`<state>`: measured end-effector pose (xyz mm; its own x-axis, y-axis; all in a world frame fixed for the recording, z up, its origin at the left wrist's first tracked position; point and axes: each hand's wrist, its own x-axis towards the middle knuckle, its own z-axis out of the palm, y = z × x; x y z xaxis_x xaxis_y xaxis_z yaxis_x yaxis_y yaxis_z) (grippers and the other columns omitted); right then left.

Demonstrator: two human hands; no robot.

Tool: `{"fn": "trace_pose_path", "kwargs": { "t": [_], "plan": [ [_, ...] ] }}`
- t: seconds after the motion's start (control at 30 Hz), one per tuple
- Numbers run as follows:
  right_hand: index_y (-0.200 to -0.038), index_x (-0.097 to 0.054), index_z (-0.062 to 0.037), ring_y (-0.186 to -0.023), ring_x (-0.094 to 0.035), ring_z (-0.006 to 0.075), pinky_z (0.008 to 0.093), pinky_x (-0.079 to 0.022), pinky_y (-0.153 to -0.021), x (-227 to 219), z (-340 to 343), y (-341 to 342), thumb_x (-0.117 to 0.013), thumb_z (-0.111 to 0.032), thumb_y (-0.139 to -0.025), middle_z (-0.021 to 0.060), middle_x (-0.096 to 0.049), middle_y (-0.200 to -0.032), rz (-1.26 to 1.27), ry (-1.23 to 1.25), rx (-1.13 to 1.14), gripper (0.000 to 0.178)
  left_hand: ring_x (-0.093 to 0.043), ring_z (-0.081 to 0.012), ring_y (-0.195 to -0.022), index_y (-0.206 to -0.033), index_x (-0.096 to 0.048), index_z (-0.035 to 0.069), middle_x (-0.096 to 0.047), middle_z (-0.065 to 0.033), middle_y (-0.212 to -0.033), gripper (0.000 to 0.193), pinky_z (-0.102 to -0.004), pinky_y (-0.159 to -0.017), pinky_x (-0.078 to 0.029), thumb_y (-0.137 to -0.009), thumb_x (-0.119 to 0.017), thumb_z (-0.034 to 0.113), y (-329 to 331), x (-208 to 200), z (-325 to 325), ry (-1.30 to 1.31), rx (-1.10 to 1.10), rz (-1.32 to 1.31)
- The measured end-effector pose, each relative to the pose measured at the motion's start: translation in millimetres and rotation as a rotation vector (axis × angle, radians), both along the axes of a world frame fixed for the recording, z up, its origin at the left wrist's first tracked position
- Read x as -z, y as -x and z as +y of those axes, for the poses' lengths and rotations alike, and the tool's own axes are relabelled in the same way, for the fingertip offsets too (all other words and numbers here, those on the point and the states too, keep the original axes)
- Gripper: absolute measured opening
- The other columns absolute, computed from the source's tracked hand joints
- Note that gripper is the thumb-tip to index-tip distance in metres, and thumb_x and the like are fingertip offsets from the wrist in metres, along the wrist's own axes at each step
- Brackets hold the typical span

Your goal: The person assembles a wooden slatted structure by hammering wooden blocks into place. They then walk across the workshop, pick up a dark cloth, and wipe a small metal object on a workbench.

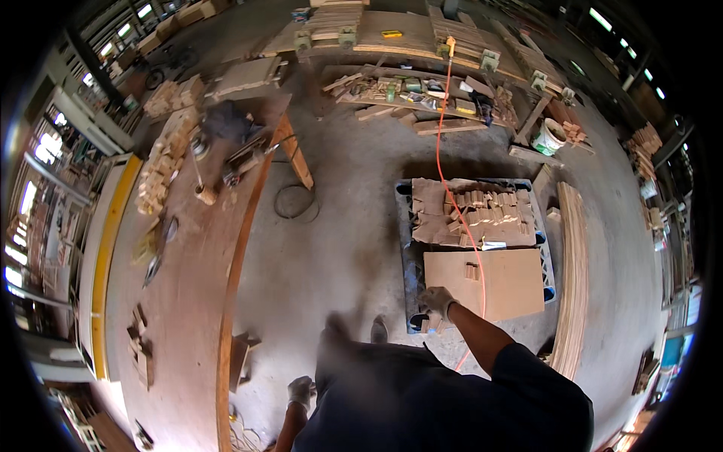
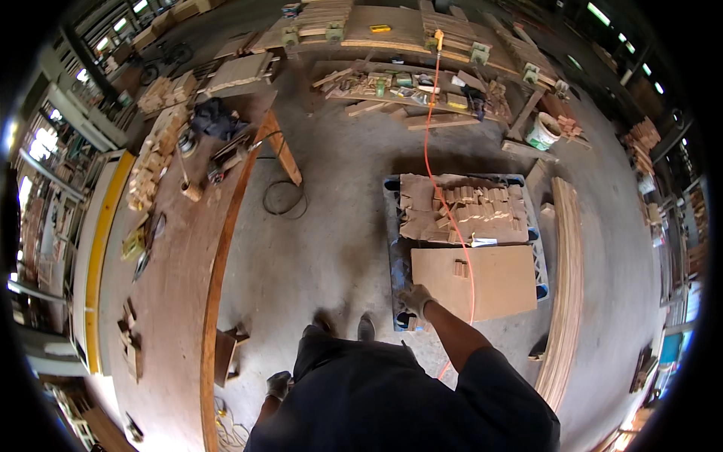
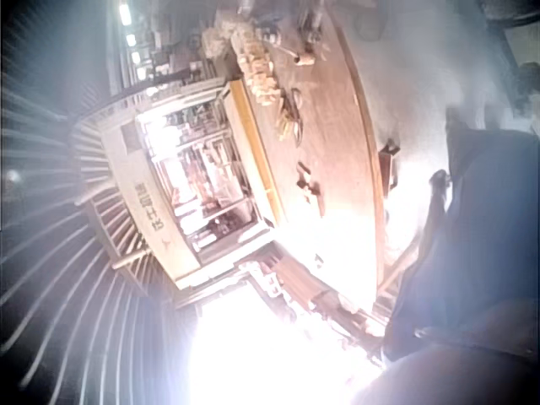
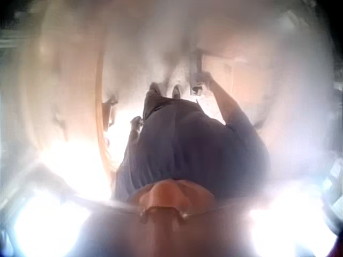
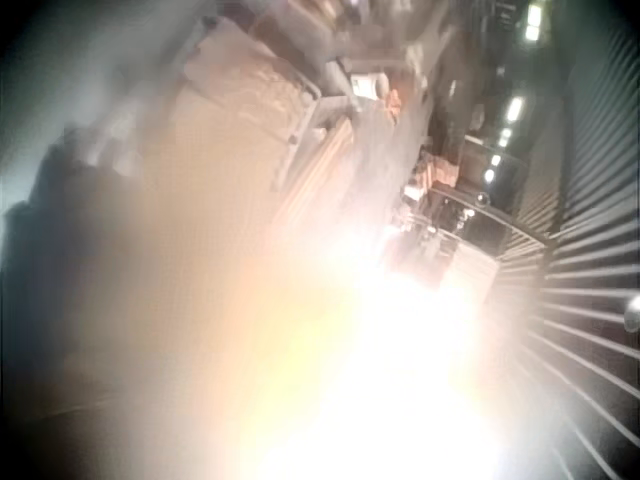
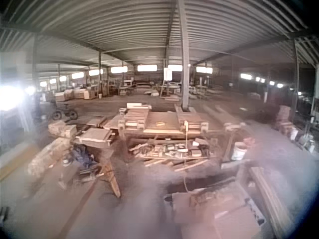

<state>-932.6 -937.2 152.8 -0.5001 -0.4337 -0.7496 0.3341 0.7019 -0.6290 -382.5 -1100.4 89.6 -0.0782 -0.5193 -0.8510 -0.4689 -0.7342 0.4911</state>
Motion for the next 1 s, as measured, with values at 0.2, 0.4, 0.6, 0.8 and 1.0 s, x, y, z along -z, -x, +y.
{"fn": "trace_pose_path", "kwargs": {
  "t": [0.2, 0.4, 0.6, 0.8, 1.0],
  "plan": [
    [-0.099, -0.075, -0.0116, -0.076, -0.073, 0.0226, 0.0415, -0.061, -0.072, 54.5, -18.9, 43.0, -0.067, -0.034, -0.102, 0.0051, -0.076, -0.091, 0.142, -0.218, -0.287, 0.024, -0.072, -0.0224, -0.073, -0.112, -0.072, 0.004, -0.073, -0.011, -0.091, 0.021, -0.0335, -0.062, -0.058, -0.097, -0.066, 0.017, 108.4, 8.6, -168.3, -0.01, 0.052, 0.086],
    [-0.094, -0.077, 0.0028, -0.064, -0.074, 0.0261, 0.0413, -0.06, -0.056, 100.6, -4.0, 21.9, -0.064, -0.038, -0.105, 0.0178, -0.077, -0.082, -0.011, -0.54, -0.162, 0.044, -0.071, -0.0194, -0.073, -0.112, -0.074, 0.005, -0.074, -0.0087, -0.089, 0.018, -0.0319, -0.064, -0.058, -0.099, -0.068, 0.016, 224.5, 5.2, -326.6, 0.089, 0.224, 0.189],
    [-0.107, -0.08, -0.0007, -0.071, -0.076, 0.0299, 0.0429, -0.063, -0.065, 19.5, -107.5, -0.4, -0.08, -0.027, -0.095, 0.0157, -0.079, -0.089, -0.128, -0.384, 0.305, 0.029, -0.067, -0.0147, -0.073, -0.116, -0.075, 0.003, -0.074, -0.0053, -0.088, 0.022, -0.0282, -0.067, -0.055, -0.1, -0.07, 0.019, 328.7, 76.1, -471.0, 0.623, 0.963, 0.395],
    [-0.114, -0.078, -0.0007, -0.082, -0.074, 0.0227, 0.0405, -0.061, -0.071, -15.8, -195.8, 54.4, -0.088, -0.036, -0.085, 0.0122, -0.079, -0.099, -0.085, -0.448, 0.287, 0.047, -0.069, -0.0157, -0.075, -0.121, -0.073, 0.0, -0.074, -0.0067, -0.091, 0.027, -0.0283, -0.067, -0.055, -0.101, -0.069, 0.017, 476.2, 82.1, -514.0, 0.672, 1.131, 0.492],
    [-0.099, -0.076, -0.0012, -0.064, -0.072, 0.0257, 0.0393, -0.059, -0.054, 39.3, -233.9, 170.9, -0.082, -0.032, -0.095, 0.014, -0.074, -0.079, -0.157, -0.394, 0.378, 0.032, -0.073, -0.0196, -0.079, -0.121, -0.071, -0.002, -0.075, -0.0096, -0.096, 0.025, -0.0302, -0.067, -0.057, -0.103, -0.065, 0.014, 626.1, 62.0, -546.7, 0.516, 1.092, 0.604]
  ]
}}
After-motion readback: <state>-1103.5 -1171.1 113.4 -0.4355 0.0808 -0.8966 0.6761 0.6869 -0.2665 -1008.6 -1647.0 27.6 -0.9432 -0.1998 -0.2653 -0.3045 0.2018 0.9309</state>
